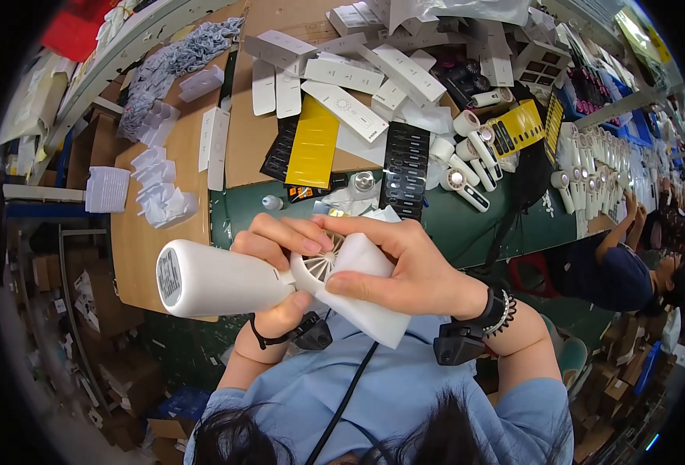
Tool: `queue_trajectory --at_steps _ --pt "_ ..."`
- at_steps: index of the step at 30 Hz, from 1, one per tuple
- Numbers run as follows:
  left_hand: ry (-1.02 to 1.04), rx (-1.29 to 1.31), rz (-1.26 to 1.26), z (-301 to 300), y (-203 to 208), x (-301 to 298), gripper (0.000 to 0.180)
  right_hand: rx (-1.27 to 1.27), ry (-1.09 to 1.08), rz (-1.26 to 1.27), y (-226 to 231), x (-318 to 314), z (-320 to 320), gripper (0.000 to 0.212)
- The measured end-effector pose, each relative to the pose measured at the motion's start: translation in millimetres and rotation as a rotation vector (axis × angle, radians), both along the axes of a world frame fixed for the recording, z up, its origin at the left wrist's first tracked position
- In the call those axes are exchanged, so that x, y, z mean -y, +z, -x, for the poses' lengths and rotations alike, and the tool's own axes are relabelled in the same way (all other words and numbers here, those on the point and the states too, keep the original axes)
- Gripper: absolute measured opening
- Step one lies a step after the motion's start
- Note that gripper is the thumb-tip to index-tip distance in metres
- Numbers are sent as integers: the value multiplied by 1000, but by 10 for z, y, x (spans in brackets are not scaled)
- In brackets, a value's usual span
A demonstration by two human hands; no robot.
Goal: The person wipes a handheld fan with a cloth, turns it over, and wipes the other side. They then rub the fan's edges with a file and wipe the fan again with the cloth.
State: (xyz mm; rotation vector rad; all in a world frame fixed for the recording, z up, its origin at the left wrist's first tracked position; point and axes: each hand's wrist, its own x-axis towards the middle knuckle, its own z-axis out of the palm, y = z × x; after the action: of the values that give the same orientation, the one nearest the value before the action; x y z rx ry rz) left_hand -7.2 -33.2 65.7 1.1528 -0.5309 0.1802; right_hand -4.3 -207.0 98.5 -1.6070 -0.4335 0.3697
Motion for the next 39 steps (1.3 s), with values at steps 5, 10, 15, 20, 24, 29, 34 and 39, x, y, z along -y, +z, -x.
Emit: queue_trajectory --at_steps 5,10,15,20,24,29,34,39 --pt "-20 -39 13 -35 67 -61 38 44 77 65 44 -9 -52 59" --pt "-184 -115 222 -52 -14 -67 32 83 113 24 -50 41 -63 58" --pt "-170 -157 224 -36 -28 -38 34 62 97 93 19 36 -56 58" --pt "-125 -65 78 -34 -33 -56 35 36 52 128 78 -16 -39 59" --pt "-159 -101 112 -52 -63 -73 34 -12 68 117 46 -7 -60 58" --pt "-265 -270 326 -73 -94 -34 34 -16 92 35 -82 79 -12 56" --pt "-208 -224 319 -48 -59 -21 33 -15 75 103 36 28 -28 55" --pt "-164 -93 103 -74 -51 -40 34 -53 69 138 55 15 -54 55"
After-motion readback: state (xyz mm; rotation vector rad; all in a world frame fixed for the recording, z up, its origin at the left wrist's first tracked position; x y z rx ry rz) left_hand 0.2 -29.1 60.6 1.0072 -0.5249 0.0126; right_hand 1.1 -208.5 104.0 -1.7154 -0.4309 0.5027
